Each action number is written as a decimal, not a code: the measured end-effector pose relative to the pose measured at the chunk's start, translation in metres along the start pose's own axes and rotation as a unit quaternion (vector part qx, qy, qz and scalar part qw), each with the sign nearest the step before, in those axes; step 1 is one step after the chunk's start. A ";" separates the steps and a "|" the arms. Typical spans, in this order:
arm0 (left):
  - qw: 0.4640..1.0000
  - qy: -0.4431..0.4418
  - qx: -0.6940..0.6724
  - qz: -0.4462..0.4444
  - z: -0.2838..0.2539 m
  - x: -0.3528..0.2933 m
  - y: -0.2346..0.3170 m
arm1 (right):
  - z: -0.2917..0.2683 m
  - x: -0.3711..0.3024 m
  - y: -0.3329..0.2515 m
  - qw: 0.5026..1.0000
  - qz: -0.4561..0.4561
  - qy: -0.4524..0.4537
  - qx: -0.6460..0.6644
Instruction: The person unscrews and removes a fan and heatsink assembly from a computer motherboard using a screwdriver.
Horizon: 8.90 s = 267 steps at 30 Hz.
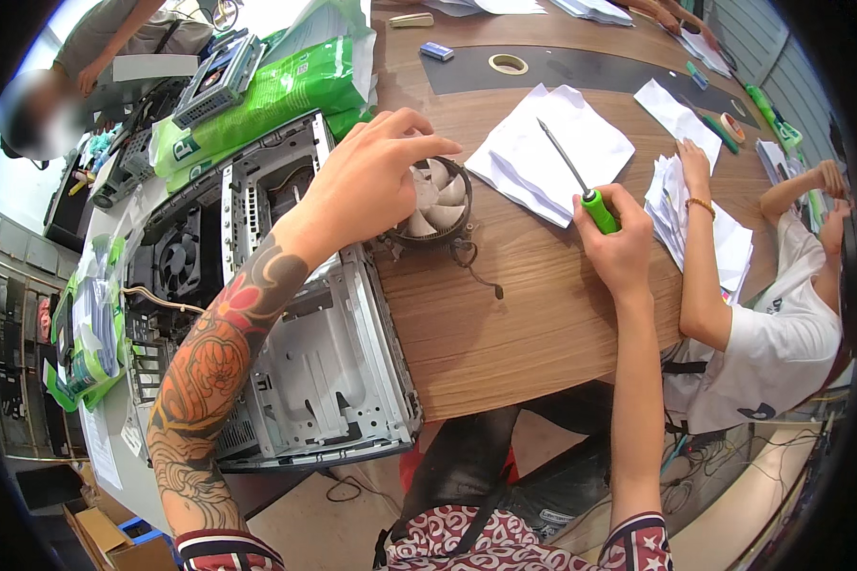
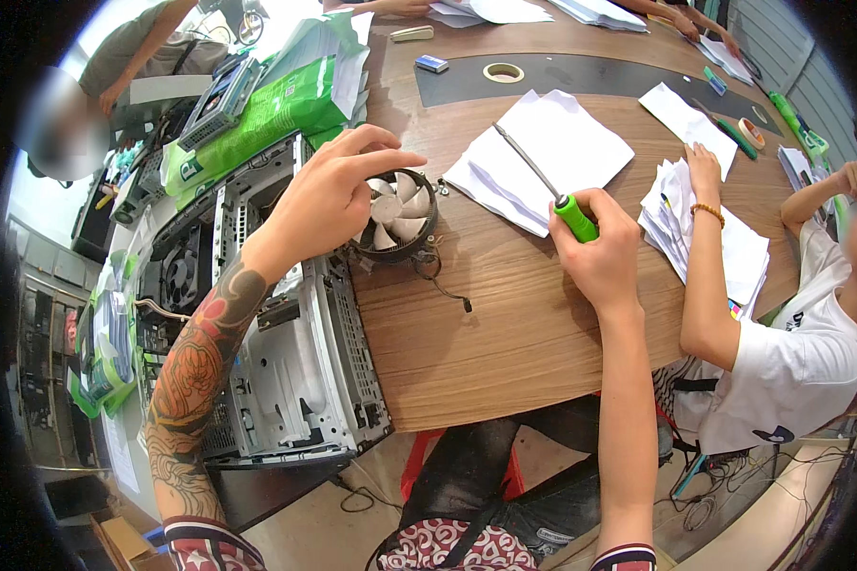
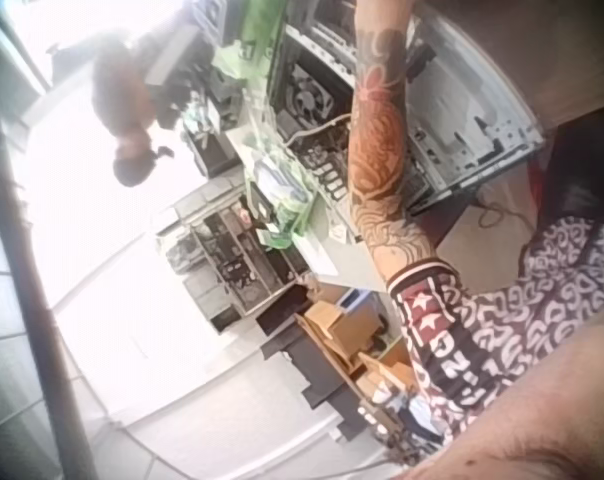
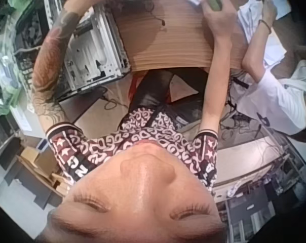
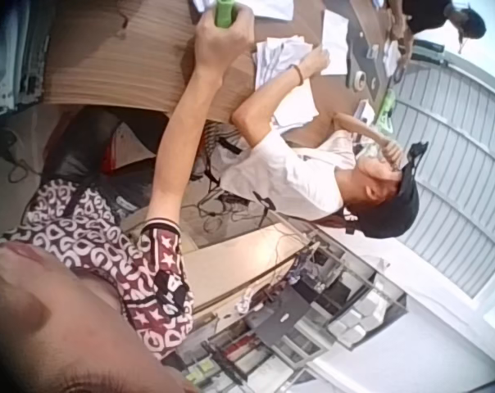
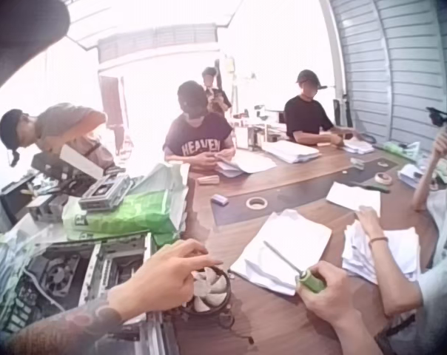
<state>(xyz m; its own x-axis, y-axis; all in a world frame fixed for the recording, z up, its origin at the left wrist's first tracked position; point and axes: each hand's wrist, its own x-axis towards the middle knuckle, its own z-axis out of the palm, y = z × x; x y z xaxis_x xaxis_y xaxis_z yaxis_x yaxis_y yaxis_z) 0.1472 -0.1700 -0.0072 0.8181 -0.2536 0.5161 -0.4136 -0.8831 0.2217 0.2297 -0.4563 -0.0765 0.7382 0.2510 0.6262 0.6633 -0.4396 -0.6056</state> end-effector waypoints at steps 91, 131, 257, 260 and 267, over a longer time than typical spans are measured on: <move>0.998 -0.044 0.028 -0.046 0.001 0.001 -0.004 | -0.001 -0.002 0.005 0.999 0.025 -0.003 -0.024; 0.999 -0.012 -0.050 -0.012 -0.003 0.002 -0.001 | 0.000 -0.001 0.001 1.000 0.015 0.004 -0.010; 0.934 -0.259 -0.230 0.092 0.018 -0.010 0.146 | -0.107 -0.195 -0.167 0.877 0.292 0.270 0.268; 0.936 -0.264 -0.218 0.081 0.008 -0.009 0.147 | -0.116 -0.205 -0.170 0.886 0.291 0.271 0.239; 0.933 -0.267 -0.228 0.081 0.018 -0.010 0.143 | -0.123 -0.228 -0.154 0.878 0.325 0.255 0.242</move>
<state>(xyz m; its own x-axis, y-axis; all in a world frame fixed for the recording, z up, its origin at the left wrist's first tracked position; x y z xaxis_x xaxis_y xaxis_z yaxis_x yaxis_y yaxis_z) 0.0869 -0.3007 0.0042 0.7623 -0.6369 0.1151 -0.5767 -0.5877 0.5674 -0.0556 -0.5518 -0.0658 0.9105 -0.3908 0.1351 0.1886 0.1016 -0.9768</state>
